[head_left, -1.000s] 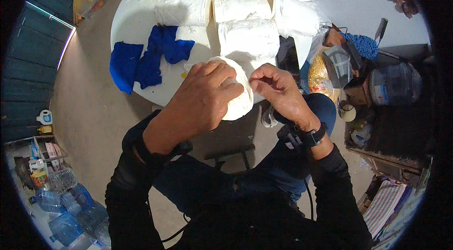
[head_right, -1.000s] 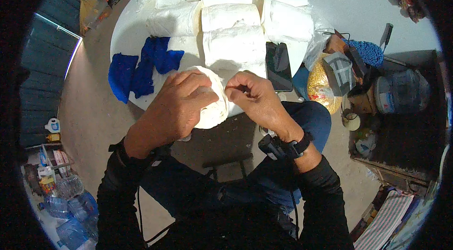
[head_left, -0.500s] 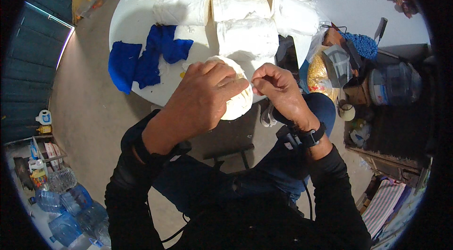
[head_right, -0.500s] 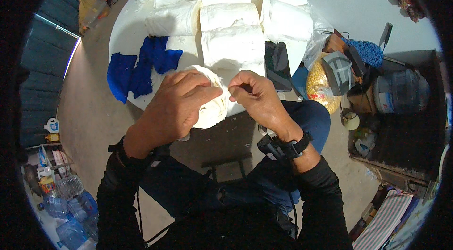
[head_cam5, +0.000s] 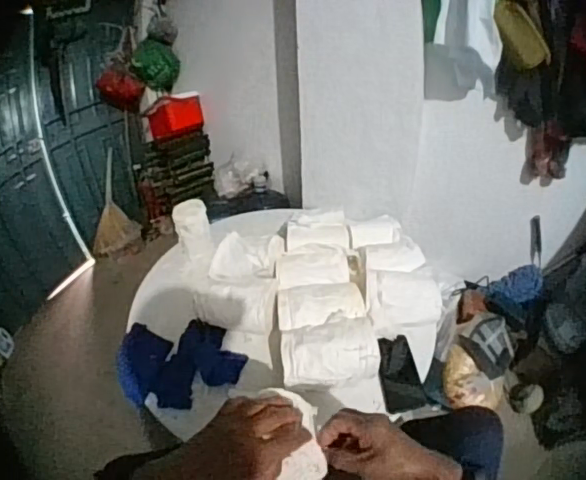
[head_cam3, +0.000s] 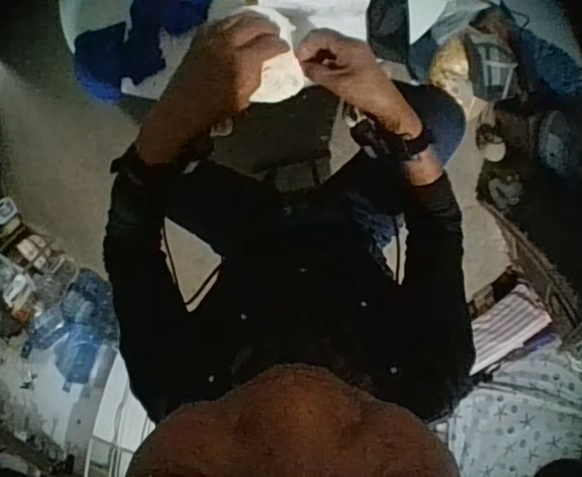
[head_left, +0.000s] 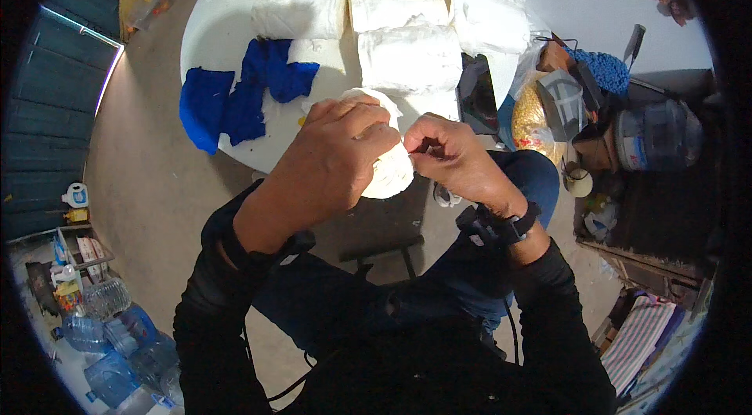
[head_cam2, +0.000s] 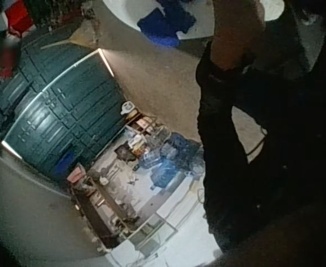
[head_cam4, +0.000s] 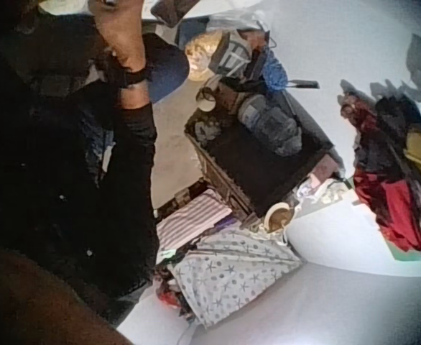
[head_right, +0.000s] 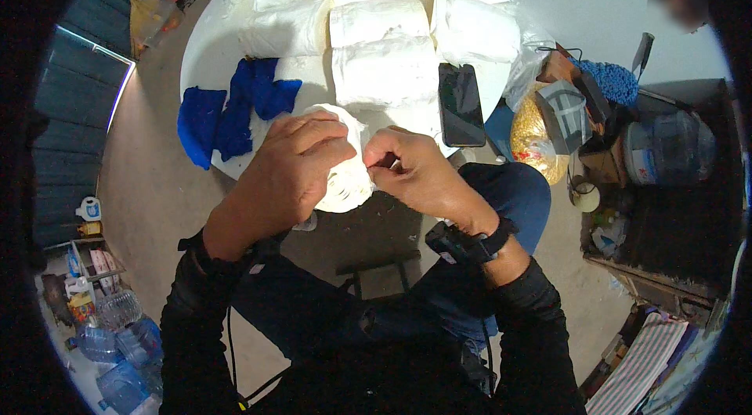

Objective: The person shapes a white dough-like material into a round, layered disc by hand. They repeatedly press, fold, and smooth the material, then place it on a table with other similar discs.

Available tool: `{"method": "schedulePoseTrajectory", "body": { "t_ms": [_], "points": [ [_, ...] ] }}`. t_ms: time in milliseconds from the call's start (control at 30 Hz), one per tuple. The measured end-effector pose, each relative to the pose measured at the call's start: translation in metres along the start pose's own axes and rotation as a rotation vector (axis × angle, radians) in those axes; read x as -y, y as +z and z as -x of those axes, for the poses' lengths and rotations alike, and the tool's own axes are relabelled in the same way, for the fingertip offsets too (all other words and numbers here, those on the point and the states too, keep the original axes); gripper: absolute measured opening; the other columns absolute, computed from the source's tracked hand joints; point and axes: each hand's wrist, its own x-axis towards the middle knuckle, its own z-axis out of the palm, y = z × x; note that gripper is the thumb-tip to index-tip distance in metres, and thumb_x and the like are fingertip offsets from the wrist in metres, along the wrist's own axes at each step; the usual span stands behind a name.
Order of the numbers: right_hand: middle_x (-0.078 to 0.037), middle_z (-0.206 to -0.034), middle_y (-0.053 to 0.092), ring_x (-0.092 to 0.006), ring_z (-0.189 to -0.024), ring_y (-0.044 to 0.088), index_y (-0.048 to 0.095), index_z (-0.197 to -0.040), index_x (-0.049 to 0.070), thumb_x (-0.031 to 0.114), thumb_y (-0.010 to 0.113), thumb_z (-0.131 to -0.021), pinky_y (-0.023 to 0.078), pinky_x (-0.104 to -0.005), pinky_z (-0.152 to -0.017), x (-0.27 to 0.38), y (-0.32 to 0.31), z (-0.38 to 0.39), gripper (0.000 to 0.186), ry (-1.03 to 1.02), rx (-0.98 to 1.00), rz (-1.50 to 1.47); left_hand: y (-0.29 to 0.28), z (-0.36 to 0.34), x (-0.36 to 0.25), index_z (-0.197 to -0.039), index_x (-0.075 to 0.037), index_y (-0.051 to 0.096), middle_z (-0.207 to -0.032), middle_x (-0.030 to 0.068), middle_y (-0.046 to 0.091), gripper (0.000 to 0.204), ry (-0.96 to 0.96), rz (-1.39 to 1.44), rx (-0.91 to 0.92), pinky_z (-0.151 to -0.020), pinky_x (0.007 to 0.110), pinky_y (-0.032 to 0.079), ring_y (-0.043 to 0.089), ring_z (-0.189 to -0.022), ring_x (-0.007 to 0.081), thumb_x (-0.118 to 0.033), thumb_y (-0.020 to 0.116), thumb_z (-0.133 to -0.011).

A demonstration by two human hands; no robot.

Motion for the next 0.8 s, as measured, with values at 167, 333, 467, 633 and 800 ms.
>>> {"method": "schedulePoseTrajectory", "body": {
  "t_ms": [167,333,467,633,800],
  "points": [
    [-0.005,-0.087,0.059,-0.011,-0.076,0.056,0.059,-0.092,0.0,-0.008,0.062,-0.086,0.046,-0.0276,-0.066,-0.007,0.009,-0.002,0.011,-0.062,-0.038,0.113,0.0,0.004,0.002,-0.109,-0.002,0.069,-0.127,0.0193,0.064,0.026,-0.018,-0.011,0.023,-0.108,0.049,0.04,0.058,-0.128,0.0354,-0.002,0.067,-0.084],
    [0.003,-0.087,0.052,-0.0042,-0.076,0.046,0.061,-0.095,0.002,-0.008,0.059,-0.088,0.038,-0.0231,-0.063,-0.012,0.004,0.003,0.012,-0.047,-0.08,0.126,0.0,0.006,0.002,-0.11,-0.002,0.069,-0.126,0.0195,0.064,0.027,-0.01,-0.011,-0.01,-0.108,0.049,0.04,0.057,-0.128,0.0356,0.0,0.068,-0.083],
    [-0.001,-0.085,0.052,-0.0067,-0.073,0.046,0.058,-0.091,0.002,-0.009,0.06,-0.086,0.039,-0.0241,-0.061,-0.014,0.005,0.006,0.011,-0.032,-0.13,0.009,0.002,0.001,-0.002,-0.109,-0.005,0.071,-0.118,0.0154,0.063,0.03,0.028,-0.033,-0.036,-0.102,0.047,0.043,0.059,-0.12,0.0341,0.001,0.062,-0.08],
    [0.001,-0.087,0.054,-0.0049,-0.074,0.048,0.061,-0.095,0.002,-0.007,0.062,-0.09,0.04,-0.0223,-0.062,-0.014,0.005,0.006,0.011,-0.089,-0.114,0.011,-0.002,-0.004,-0.006,-0.111,-0.009,0.072,-0.113,0.0146,0.063,0.031,0.021,-0.047,0.044,-0.1,0.046,0.043,0.06,-0.117,0.0348,-0.002,0.064,-0.082],
    [0.004,-0.089,0.055,-0.0044,-0.076,0.049,0.063,-0.096,0.004,-0.006,0.062,-0.092,0.041,-0.0218,-0.064,-0.01,0.005,0.008,0.01,0.042,-0.116,-0.127,-0.003,-0.004,-0.003,-0.114,-0.006,0.069,-0.116,0.0149,0.063,0.033,0.04,-0.04,0.031,-0.102,0.047,0.042,0.059,-0.119,0.0335,0.001,0.065,-0.082]
  ]
}}
